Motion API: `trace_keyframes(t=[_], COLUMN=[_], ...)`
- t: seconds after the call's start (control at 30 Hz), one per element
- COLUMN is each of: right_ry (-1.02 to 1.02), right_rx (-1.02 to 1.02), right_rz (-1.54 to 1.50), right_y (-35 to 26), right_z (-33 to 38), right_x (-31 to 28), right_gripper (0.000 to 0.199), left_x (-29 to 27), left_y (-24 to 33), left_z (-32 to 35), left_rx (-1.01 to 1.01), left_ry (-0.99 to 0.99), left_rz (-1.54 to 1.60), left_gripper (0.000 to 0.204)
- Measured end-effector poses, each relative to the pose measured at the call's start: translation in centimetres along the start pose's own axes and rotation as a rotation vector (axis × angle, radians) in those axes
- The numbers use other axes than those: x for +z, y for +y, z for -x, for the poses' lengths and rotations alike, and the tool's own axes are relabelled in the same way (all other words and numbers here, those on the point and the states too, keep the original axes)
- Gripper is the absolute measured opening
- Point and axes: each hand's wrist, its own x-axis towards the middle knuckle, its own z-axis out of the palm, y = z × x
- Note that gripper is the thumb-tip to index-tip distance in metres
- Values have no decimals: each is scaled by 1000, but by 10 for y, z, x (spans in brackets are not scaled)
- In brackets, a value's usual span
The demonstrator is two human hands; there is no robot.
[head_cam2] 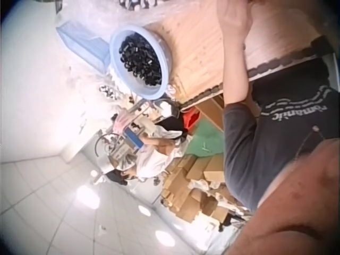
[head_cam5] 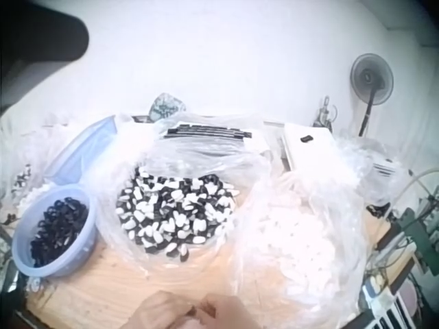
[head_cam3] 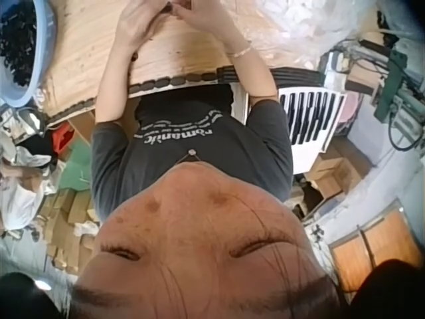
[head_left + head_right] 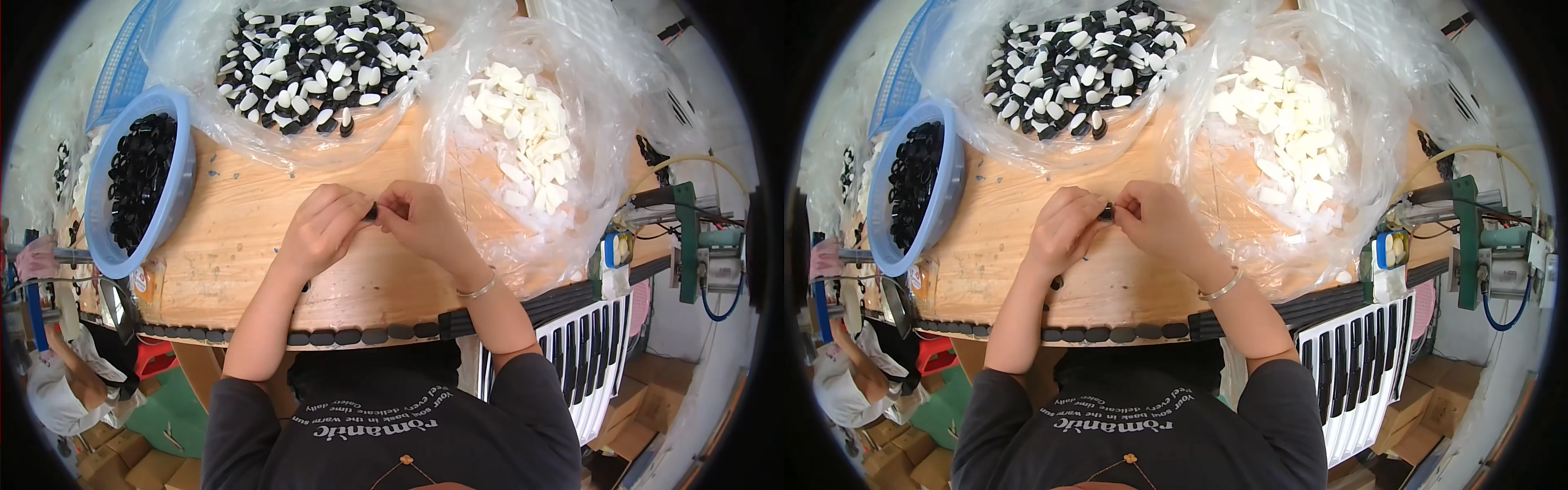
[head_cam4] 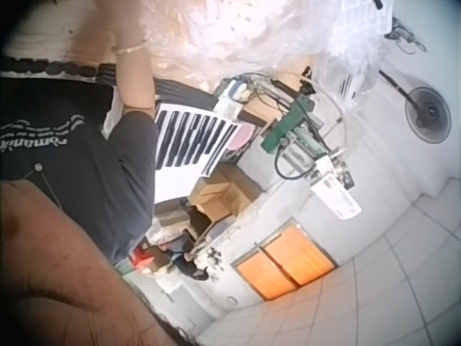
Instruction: Assembling small plastic components by inserting white plastic pieces into black plastic rings.
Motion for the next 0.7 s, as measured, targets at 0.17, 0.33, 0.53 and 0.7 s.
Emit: trace_keyframes(t=[0.17,0.33,0.53,0.7], right_ry=[115,110,-135,-120], right_rx=[-159,-95,157,224], right_rz=[170,-22,-269,-404], right_y=[-10,-2,6,6], right_z=[3,0,-8,-11], right_x=[0,0,-12,-11], right_gripper=[5,3,6,10], left_x=[0,1,-1,-1], left_y=[5,7,2,0], left_z=[0,-1,1,1], left_rx=[-113,-148,-32,17], left_ry=[-17,-18,-36,-22], left_rz=[55,52,-1,-19], left_gripper=[30,31,31,31])
